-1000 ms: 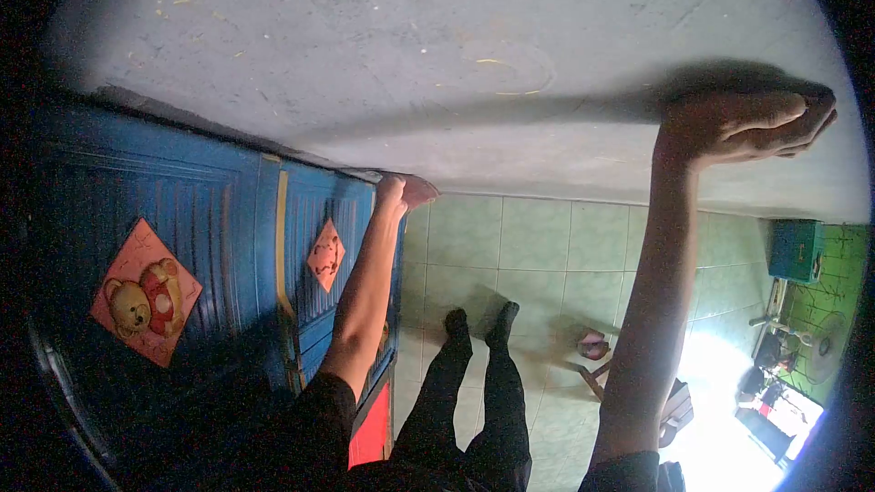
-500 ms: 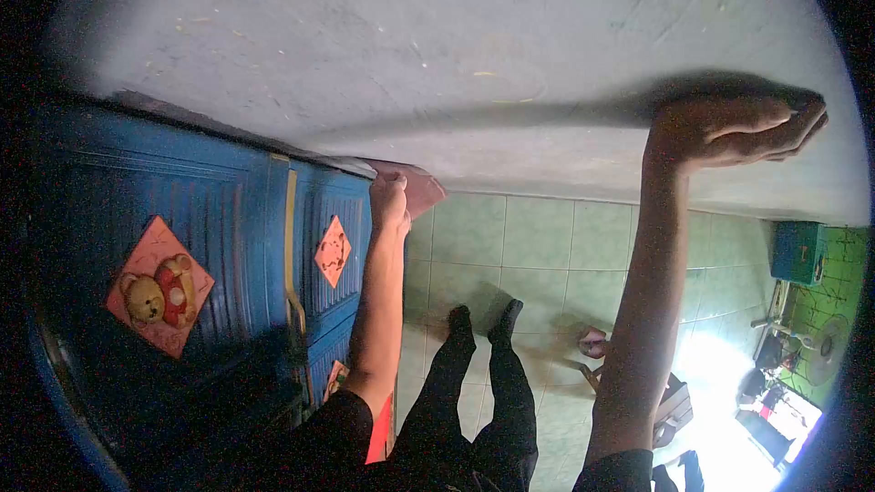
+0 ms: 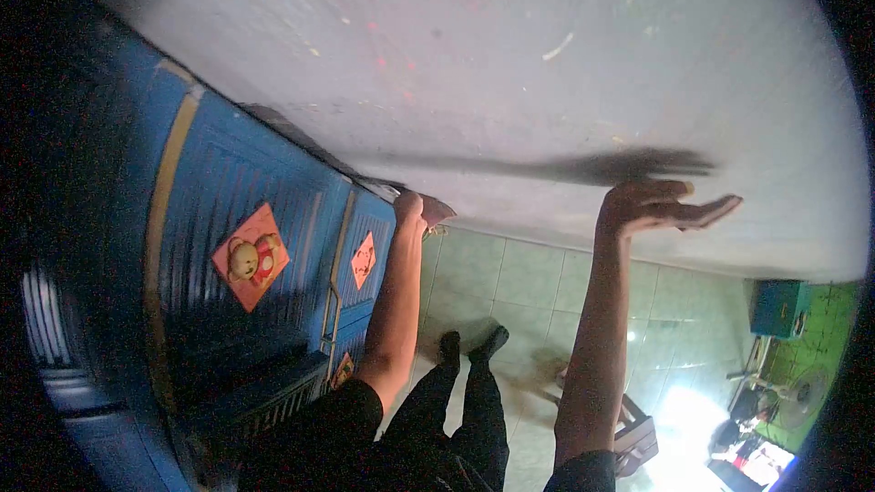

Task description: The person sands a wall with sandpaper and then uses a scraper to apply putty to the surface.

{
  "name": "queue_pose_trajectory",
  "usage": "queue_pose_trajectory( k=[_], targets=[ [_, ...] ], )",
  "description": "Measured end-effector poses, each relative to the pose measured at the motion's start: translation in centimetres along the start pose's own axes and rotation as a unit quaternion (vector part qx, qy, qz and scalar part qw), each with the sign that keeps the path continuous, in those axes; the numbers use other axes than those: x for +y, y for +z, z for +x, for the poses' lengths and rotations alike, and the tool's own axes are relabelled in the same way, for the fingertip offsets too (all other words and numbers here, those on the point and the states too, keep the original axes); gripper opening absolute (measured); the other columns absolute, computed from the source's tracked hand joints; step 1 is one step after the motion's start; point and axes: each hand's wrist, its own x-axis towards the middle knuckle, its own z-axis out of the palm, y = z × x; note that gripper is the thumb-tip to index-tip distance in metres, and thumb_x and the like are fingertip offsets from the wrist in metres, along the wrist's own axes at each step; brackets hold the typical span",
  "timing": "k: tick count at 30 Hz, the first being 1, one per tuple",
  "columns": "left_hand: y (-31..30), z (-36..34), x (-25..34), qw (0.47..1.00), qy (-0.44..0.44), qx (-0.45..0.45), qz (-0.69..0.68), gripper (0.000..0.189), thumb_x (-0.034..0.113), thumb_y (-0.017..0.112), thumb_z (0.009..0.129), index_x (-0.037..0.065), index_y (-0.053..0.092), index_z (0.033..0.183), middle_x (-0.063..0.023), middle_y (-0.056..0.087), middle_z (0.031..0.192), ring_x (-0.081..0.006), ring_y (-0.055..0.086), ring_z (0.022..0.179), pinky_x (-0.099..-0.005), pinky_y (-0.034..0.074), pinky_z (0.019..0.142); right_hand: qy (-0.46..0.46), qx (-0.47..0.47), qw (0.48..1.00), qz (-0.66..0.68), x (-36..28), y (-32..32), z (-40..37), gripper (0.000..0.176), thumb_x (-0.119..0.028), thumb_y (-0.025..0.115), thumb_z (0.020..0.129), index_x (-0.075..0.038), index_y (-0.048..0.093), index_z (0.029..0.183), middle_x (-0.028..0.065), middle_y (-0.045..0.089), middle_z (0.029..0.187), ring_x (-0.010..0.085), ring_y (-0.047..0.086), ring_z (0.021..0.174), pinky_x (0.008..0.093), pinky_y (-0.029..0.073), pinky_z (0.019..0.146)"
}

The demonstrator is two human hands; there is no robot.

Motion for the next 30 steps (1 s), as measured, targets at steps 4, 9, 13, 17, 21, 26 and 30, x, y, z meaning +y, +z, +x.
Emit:
queue_pose_trajectory(
  k=[4, 9, 13, 17, 21, 26, 30],
  targets=[
    [0.7, -4.6, 3.2, 0.995, -0.079, -0.055, 0.037, 0.026, 0.017, 0.042, 0.094, 0.001, 0.057, 0.108, -0.0153, 0.062, 0.106, -0.0265, 0.064, 0.086, -0.0393, 0.052, 0.069, -0.057, 0.031, 0.995, 0.072, -5.6, -0.2, 7.1, 0.055, -0.031, 0.019, 0.101, 0.008, 0.017, 0.140, 0.0269, 0.021, 0.144, 0.0375, 0.024, 0.134, 0.0526, 0.021, 0.110],
    [2.6, -9.9, 3.9, 0.964, 0.201, 0.058, 0.166, 0.028, 0.013, 0.039, 0.092, 0.001, 0.057, 0.111, -0.0139, 0.062, 0.105, -0.0232, 0.063, 0.090, -0.0394, 0.052, 0.073, -0.059, 0.026, 0.997, 0.042, -6.8, 1.6, 9.3, 0.052, -0.028, 0.021, 0.101, 0.006, 0.025, 0.140, 0.0238, 0.030, 0.143, 0.0347, 0.028, 0.133, 0.0487, 0.024, 0.105],
    [1.9, -5.9, 4.9, 0.999, 0.000, 0.023, -0.024, 0.028, 0.006, 0.041, 0.086, 0.001, 0.056, 0.109, -0.0111, 0.064, 0.094, -0.0255, 0.065, 0.077, -0.0443, 0.055, 0.063, -0.041, 0.037, 0.998, 0.029, -6.3, 2.0, 9.1, 0.050, -0.028, 0.019, 0.102, 0.005, 0.034, 0.136, 0.0226, 0.037, 0.139, 0.0357, 0.035, 0.129, 0.0486, 0.027, 0.104],
    [-0.2, -3.9, 2.8, 0.978, 0.109, 0.036, 0.173, 0.031, 0.014, 0.040, 0.089, -0.002, 0.055, 0.111, -0.0185, 0.063, 0.097, -0.0323, 0.063, 0.087, -0.0421, 0.050, 0.073, -0.038, 0.030, 0.998, 0.047, -7.1, 1.7, 9.4, 0.052, -0.029, 0.018, 0.102, 0.007, 0.035, 0.135, 0.0227, 0.038, 0.139, 0.0353, 0.036, 0.128, 0.0482, 0.028, 0.104],
    [1.8, -9.2, 3.3, 0.923, 0.278, 0.078, 0.255, 0.027, 0.003, 0.041, 0.079, -0.008, 0.056, 0.099, -0.0261, 0.063, 0.096, -0.0378, 0.060, 0.092, -0.0412, 0.045, 0.084, -0.007, 0.016, 0.999, 0.042, -8.2, 1.6, 9.4, 0.054, -0.032, 0.018, 0.102, 0.008, 0.035, 0.134, 0.0241, 0.036, 0.139, 0.0350, 0.034, 0.130, 0.0478, 0.028, 0.105],
    [-2.8, 5.6, -2.3, 0.993, 0.013, -0.006, 0.114, 0.026, 0.024, 0.040, 0.096, 0.005, 0.055, 0.107, -0.0105, 0.062, 0.103, -0.0242, 0.064, 0.078, -0.0399, 0.055, 0.063, -0.033, 0.008, 0.999, 0.040, -7.9, 1.6, 9.5, 0.056, -0.033, 0.017, 0.101, 0.008, 0.035, 0.134, 0.0245, 0.034, 0.140, 0.0354, 0.032, 0.132, 0.0480, 0.027, 0.106],
    [0.7, -4.9, 1.6, 0.959, 0.215, 0.059, 0.173, 0.034, -0.003, 0.039, 0.083, -0.004, 0.055, 0.113, -0.0178, 0.066, 0.091, -0.0284, 0.064, 0.086, -0.0368, 0.050, 0.074, -0.021, 0.013, 0.999, 0.035, -7.7, 2.0, 9.2, 0.055, -0.033, 0.016, 0.101, 0.007, 0.035, 0.134, 0.0250, 0.034, 0.140, 0.0356, 0.032, 0.132, 0.0485, 0.027, 0.106]
  ],
)
